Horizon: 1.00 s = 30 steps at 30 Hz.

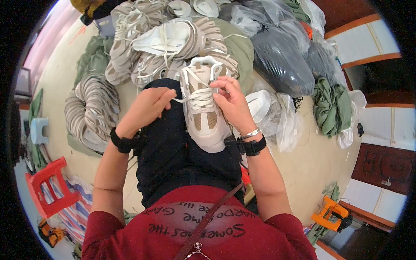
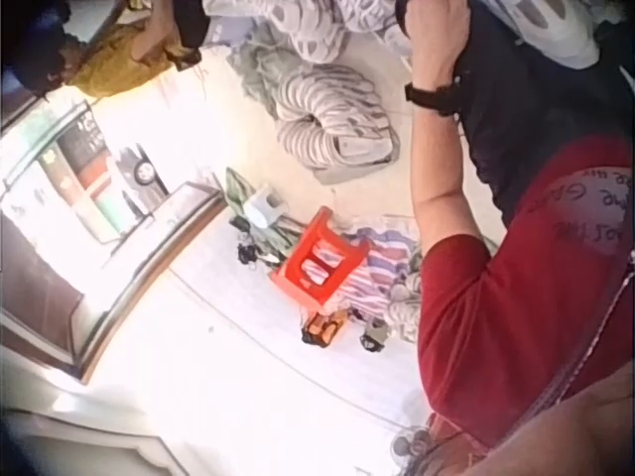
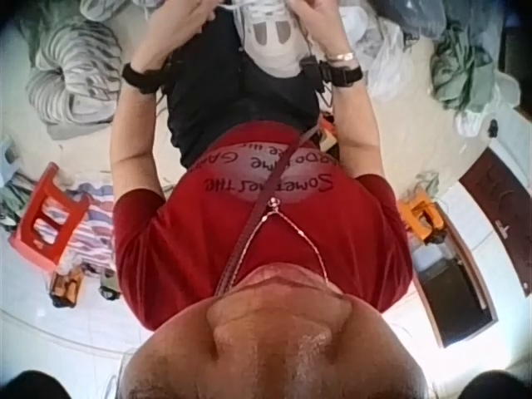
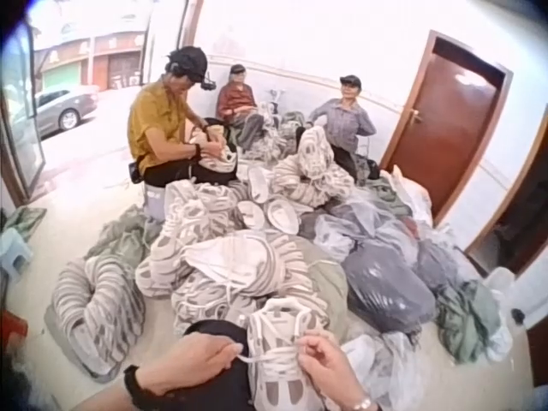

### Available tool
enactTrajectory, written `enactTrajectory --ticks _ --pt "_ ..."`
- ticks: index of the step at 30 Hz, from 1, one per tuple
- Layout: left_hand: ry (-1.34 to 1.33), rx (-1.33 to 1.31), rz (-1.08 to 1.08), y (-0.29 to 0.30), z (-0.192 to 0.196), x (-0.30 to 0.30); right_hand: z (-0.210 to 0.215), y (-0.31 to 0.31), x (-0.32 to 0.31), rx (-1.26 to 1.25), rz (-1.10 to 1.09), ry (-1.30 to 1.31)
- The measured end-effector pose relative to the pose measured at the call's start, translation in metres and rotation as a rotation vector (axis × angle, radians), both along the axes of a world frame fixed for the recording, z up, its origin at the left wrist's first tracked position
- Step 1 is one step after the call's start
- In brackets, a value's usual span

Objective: The recorder is lacing tan and white sneakers in a workshop environment.

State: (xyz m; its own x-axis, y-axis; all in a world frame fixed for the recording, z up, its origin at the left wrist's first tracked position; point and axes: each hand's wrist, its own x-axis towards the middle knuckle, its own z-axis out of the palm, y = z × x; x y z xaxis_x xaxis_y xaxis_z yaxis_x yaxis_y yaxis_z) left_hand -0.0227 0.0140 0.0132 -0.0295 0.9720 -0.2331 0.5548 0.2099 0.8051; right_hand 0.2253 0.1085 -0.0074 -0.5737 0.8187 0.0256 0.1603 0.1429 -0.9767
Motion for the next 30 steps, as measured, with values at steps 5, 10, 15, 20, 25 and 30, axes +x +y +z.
enactTrajectory --ticks 5,10,15,20,25,30 --pt "0.097 0.362 -0.111 0.014 -0.019 0.013 -0.003 0.001 0.001 0.021 0.007 0.000" --pt "-0.011 0.104 -0.019 0.015 -0.008 0.017 -0.004 0.002 0.002 0.027 0.010 0.013" --pt "0.010 0.161 0.013 0.012 -0.013 0.013 -0.004 0.002 0.002 0.038 0.008 -0.005" --pt "0.134 0.120 -0.053 0.011 -0.015 0.006 -0.006 0.002 0.002 0.034 0.008 0.010" --pt "0.001 0.017 -0.026 0.001 -0.002 -0.005 -0.009 0.002 0.003 0.024 0.009 0.040" --pt "-0.112 0.058 -0.014 -0.031 0.017 -0.036 -0.007 0.004 0.005 0.055 0.025 0.024"
